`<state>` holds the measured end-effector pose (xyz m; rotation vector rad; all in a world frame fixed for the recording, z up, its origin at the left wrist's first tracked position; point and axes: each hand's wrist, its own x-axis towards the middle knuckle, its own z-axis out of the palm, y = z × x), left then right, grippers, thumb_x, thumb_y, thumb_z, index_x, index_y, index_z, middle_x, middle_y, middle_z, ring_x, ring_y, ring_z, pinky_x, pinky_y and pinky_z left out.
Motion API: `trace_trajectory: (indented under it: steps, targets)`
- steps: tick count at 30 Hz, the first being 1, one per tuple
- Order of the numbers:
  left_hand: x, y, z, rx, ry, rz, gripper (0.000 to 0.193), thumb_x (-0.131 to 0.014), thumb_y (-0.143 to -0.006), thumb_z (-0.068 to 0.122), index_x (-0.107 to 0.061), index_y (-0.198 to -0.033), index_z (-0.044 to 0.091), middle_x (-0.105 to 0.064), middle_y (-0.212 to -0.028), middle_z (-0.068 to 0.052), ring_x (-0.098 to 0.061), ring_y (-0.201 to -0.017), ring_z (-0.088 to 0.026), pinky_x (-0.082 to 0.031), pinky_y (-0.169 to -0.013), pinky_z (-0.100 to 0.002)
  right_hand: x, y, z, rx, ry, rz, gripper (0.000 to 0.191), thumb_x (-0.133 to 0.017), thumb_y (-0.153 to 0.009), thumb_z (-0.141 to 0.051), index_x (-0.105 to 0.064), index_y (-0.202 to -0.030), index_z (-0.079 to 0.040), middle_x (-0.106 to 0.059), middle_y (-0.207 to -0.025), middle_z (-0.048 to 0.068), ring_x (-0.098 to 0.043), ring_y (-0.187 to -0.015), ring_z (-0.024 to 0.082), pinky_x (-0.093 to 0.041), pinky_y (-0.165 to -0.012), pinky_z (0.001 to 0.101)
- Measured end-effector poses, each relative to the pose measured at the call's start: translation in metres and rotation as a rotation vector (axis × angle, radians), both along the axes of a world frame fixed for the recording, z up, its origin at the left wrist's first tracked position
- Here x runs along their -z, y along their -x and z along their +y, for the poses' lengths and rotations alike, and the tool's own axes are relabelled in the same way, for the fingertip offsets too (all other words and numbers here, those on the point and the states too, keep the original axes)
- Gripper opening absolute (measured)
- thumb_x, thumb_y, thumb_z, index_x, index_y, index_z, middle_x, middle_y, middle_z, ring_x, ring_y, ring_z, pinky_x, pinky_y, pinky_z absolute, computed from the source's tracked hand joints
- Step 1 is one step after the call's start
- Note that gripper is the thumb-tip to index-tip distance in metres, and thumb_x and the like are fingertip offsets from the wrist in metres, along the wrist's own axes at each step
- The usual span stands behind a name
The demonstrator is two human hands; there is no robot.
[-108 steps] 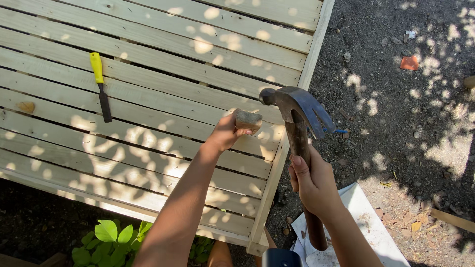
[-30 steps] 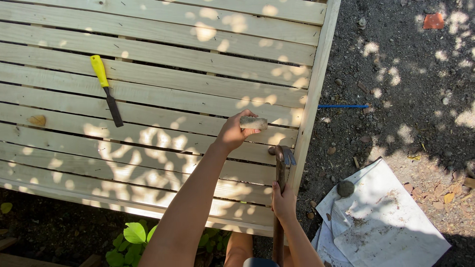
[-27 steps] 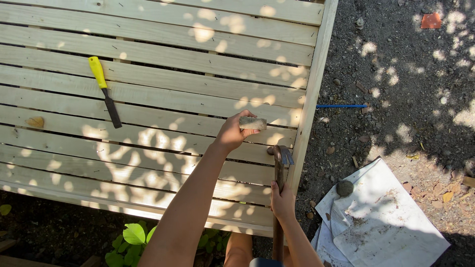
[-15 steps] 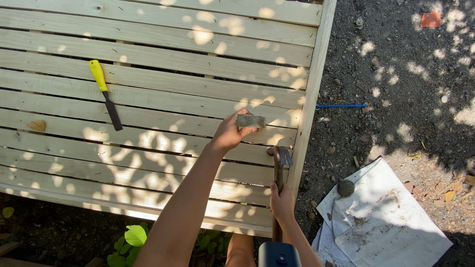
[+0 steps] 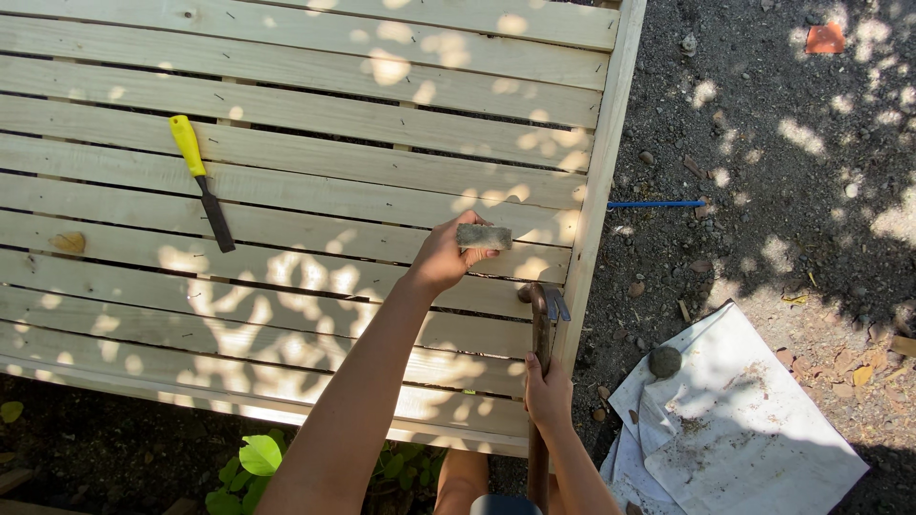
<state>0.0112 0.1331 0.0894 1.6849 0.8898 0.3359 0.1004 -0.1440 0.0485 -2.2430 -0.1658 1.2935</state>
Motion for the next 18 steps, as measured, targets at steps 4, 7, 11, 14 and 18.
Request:
trace_trajectory:
  steps: [4, 7, 11, 14, 18]
  targets:
    - [0.003, 0.002, -0.002, 0.004, 0.024, -0.008, 0.047, -0.083, -0.083, 0.039, -0.064, -0.115, 0.01, -0.076, -0.102, -0.006, -0.072, -0.095, -0.021, -0.056, -0.083, -0.035, -0.001, 0.007, -0.019, 0.108, -0.073, -0.027, 0.036, -0.055, -0.1, -0.04, -0.059, -0.09, -0.006, -0.057, -0.056, 0.007, -0.055, -0.041, 0.016, -0.045, -0.043, 0.0354]
    - [0.007, 0.002, -0.003, -0.003, 0.022, -0.003, 0.05, -0.083, -0.082, 0.042, -0.063, -0.116, 0.01, -0.076, -0.103, -0.006, -0.073, -0.096, -0.021, -0.056, -0.082, -0.035, 0.002, 0.005, -0.029, 0.219, -0.191, -0.011, 0.035, -0.055, -0.101, -0.038, -0.059, -0.09, -0.005, -0.057, -0.06, 0.006, -0.052, -0.042, 0.016, -0.046, -0.043, 0.0357]
    - [0.011, 0.001, -0.003, 0.003, -0.02, -0.032, 0.052, -0.082, -0.083, 0.046, -0.064, -0.115, 0.01, -0.076, -0.104, -0.006, -0.073, -0.097, -0.023, -0.056, -0.084, -0.035, 0.009, -0.009, -0.028, 0.26, -0.222, 0.028, 0.037, -0.053, -0.104, -0.039, -0.055, -0.091, -0.005, -0.055, -0.064, 0.008, -0.051, -0.046, 0.015, -0.047, -0.044, 0.0364]
    - [0.014, 0.001, -0.003, 0.004, -0.03, -0.035, 0.053, -0.081, -0.083, 0.049, -0.064, -0.115, 0.011, -0.076, -0.104, -0.006, -0.073, -0.097, -0.023, -0.056, -0.084, -0.036, 0.009, -0.021, -0.016, 0.277, -0.255, 0.055, 0.038, -0.054, -0.105, -0.039, -0.052, -0.09, -0.004, -0.055, -0.064, 0.008, -0.051, -0.046, 0.016, -0.047, -0.044, 0.0366]
    - [0.017, -0.002, -0.004, -0.006, -0.012, -0.039, 0.056, -0.08, -0.08, 0.053, -0.064, -0.114, 0.011, -0.076, -0.103, -0.005, -0.073, -0.098, -0.024, -0.056, -0.083, -0.036, 0.0, -0.033, 0.003, 0.258, -0.282, 0.063, 0.034, -0.058, -0.102, -0.036, -0.053, -0.09, -0.004, -0.055, -0.065, 0.006, -0.051, -0.047, 0.015, -0.046, -0.044, 0.0359]
